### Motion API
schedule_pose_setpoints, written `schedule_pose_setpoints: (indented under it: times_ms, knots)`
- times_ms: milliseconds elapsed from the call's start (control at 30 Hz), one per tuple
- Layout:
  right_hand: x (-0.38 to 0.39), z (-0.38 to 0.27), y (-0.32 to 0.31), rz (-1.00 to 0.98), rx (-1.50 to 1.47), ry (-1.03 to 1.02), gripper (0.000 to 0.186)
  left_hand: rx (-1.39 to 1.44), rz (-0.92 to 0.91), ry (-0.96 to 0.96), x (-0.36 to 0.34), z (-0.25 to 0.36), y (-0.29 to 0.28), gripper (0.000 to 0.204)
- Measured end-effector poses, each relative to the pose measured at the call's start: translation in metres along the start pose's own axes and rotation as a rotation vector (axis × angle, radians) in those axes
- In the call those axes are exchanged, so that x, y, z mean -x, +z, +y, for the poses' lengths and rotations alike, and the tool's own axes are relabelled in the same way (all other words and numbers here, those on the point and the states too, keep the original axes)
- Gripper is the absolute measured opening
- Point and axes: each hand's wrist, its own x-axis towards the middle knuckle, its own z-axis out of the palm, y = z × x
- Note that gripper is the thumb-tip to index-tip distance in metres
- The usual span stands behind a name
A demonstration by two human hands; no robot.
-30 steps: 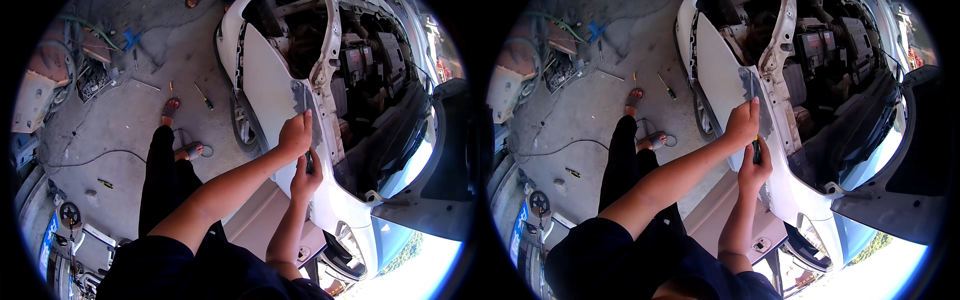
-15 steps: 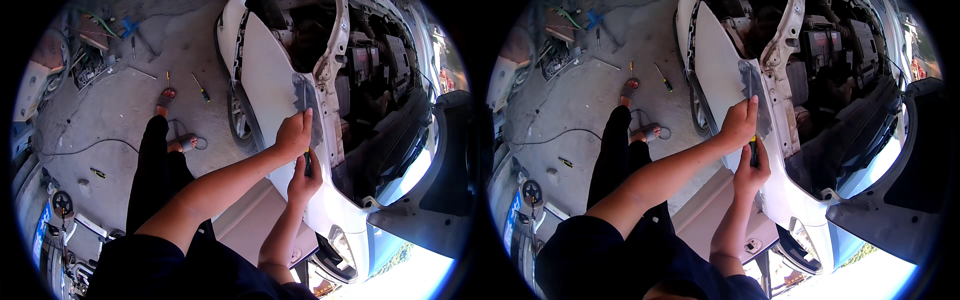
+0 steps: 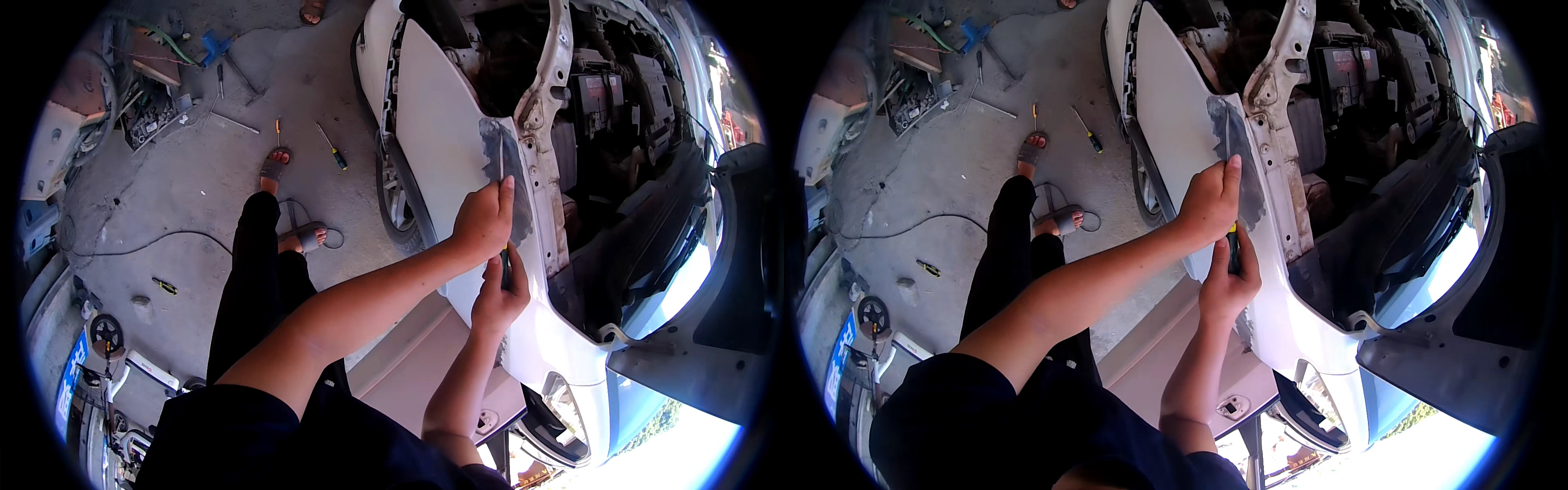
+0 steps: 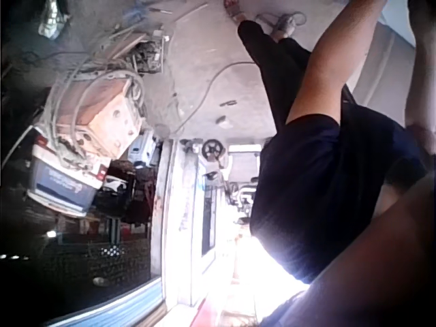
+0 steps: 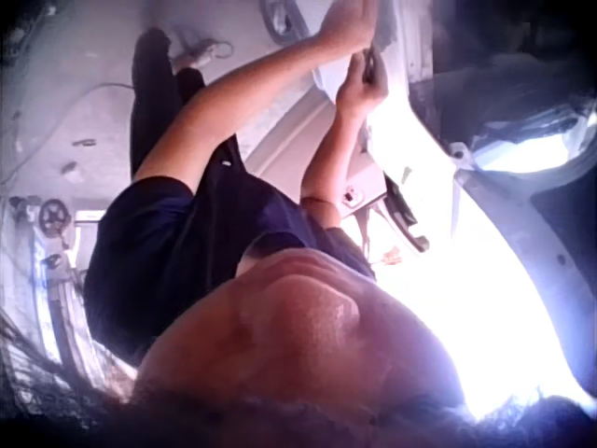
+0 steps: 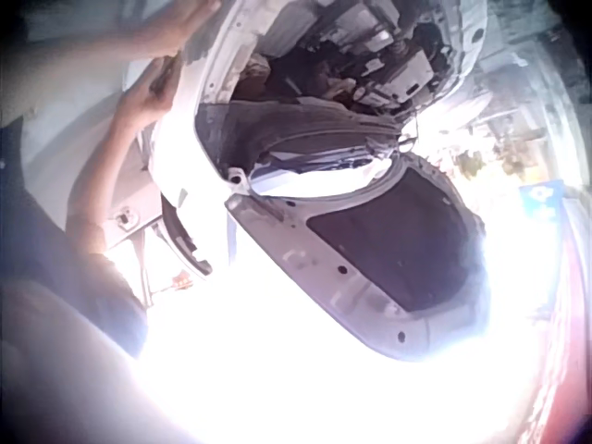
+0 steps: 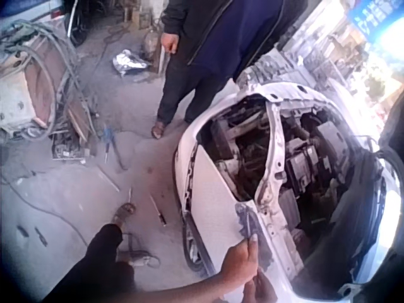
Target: The person repairs a damaged white car bumper using a variety of tools. They use a hammer to adjust the bumper's position, an angle grinder to smooth the surface, a screwdriver to scrape away material, and a heat gun to treat the plastic.
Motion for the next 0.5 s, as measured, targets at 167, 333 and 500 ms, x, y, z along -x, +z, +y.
schedule_pose_setpoints:
  times_ms: [167, 333, 500]
  knots:
    - [0.000, 0.014, 0.008, 0.049, -0.010, -0.139, 0.033, 0.011, -0.026, 0.008, -0.009, -0.001, -0.008, 0.051]
    - [0.001, 0.002, 0.006, 0.019, -0.001, -0.006, 0.032, 0.058, -0.032, -0.026, -0.010, -0.001, -0.008, 0.051]
    - [-0.004, 0.011, 0.001, 0.007, -0.024, -0.028, 0.033, 0.079, 0.026, 0.035, -0.012, -0.002, -0.001, 0.049]
